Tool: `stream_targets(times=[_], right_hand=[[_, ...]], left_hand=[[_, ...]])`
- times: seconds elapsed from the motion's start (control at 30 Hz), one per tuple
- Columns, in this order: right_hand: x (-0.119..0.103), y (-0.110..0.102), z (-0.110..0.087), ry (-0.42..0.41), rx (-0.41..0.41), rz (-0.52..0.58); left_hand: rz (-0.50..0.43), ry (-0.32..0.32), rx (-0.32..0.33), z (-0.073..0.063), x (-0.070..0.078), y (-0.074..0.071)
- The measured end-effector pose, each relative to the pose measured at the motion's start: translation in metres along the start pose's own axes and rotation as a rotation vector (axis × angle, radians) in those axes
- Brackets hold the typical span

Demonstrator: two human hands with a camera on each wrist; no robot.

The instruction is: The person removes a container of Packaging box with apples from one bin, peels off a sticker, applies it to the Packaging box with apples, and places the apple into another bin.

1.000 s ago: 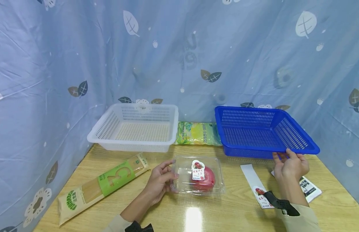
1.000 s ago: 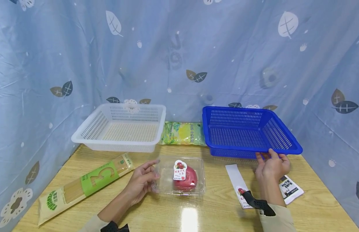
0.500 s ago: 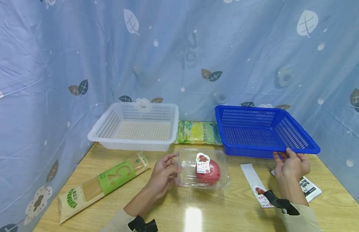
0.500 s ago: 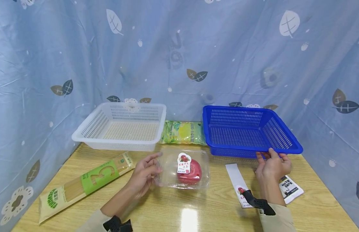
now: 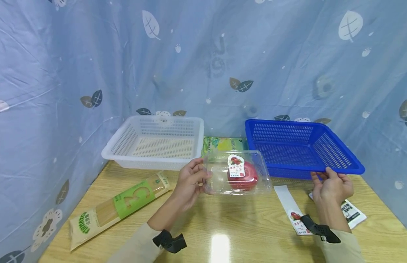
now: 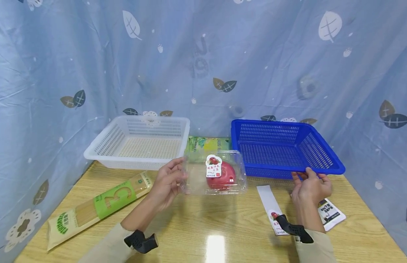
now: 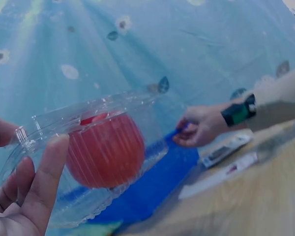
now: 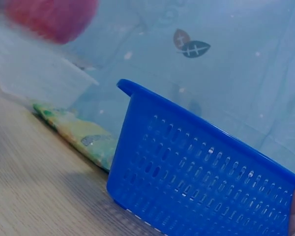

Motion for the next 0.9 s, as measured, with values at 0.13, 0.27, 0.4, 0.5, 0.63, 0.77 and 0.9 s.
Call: stream_targets(times=[0.13,0.27,0.4,0.5,0.63,0.77,0.9], right_hand=[[0.0,-0.001,0.0,0.0,0.0,-0.025],[0.001,-0.002,0.0,0.006,0.01,-0.034],[0.002,-0.003,-0.001,0.012,0.017,-0.031],[0.003,-0.003,-0.001,0.015,0.013,-0.033],[0.002,-0.003,-0.001,0.015,0.021,-0.035],[0.0,-0.001,0.0,0.007,0.023,-0.032],[0.0,0.001,0.001,0.001,0.017,-0.034]], left_hand=[[-0.048,0.027,0.007,0.012,0.001,0.007],[-0.087,0.04,-0.002,0.026,-0.001,0.016],[-0.093,0.044,-0.016,0.041,-0.004,0.025],[-0.094,0.054,-0.011,0.052,-0.008,0.031],[-0.087,0.066,0.006,0.068,-0.015,0.039],[-0.083,0.087,0.021,0.084,-0.023,0.047],[-0.057,0.107,0.031,0.101,-0.026,0.053]])
Point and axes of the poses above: each hand's wrist, its own z-axis towards the middle knuckle, its own y-axis out of the palm, x = y × z, the point moved 4 cm from there along z, towards the middle knuckle, and after that the axes turned 15 degrees about -x, right-handed, at the moved point
